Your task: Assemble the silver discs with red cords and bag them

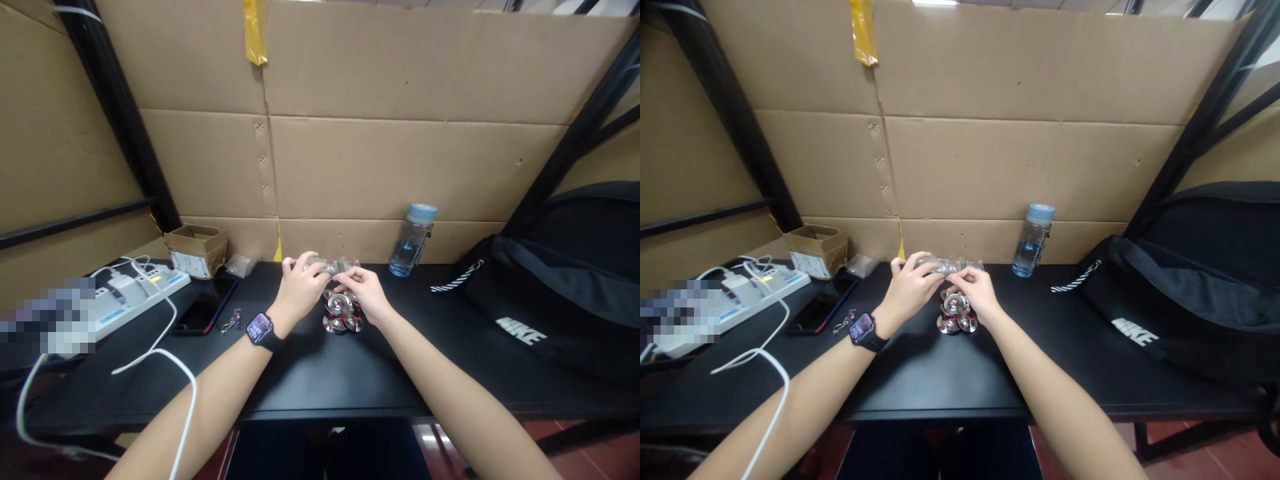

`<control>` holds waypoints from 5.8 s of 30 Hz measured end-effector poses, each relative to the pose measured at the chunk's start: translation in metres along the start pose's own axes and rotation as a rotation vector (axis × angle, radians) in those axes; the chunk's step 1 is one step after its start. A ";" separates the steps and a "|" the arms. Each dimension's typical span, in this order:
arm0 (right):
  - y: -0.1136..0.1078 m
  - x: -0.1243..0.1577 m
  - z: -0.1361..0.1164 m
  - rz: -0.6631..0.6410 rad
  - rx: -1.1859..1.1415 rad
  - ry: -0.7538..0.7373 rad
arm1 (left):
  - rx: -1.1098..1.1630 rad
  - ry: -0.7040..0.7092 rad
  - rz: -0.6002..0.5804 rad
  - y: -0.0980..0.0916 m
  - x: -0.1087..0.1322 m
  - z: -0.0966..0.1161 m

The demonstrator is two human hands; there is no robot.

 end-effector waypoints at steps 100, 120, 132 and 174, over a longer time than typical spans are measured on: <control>0.001 -0.002 -0.013 0.001 0.293 -0.270 | 0.842 -0.395 -0.032 0.055 0.010 -0.038; -0.003 -0.003 -0.008 0.118 0.079 -0.243 | 1.783 -0.908 0.193 0.084 0.028 -0.038; -0.009 0.004 -0.036 0.057 0.363 -0.412 | 1.751 -0.829 0.169 0.080 0.023 -0.037; 0.001 -0.005 0.015 -0.405 0.383 0.010 | 1.161 -0.657 0.267 0.040 0.015 -0.071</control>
Point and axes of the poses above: each hand's wrist, its own x-axis away from the middle knuckle, its own y-axis out of the palm, z = x × y, the point moved 8 cm from there along -x, towards the middle knuckle, and after that the axes turned 11 degrees about x, right-handed, at the moved point
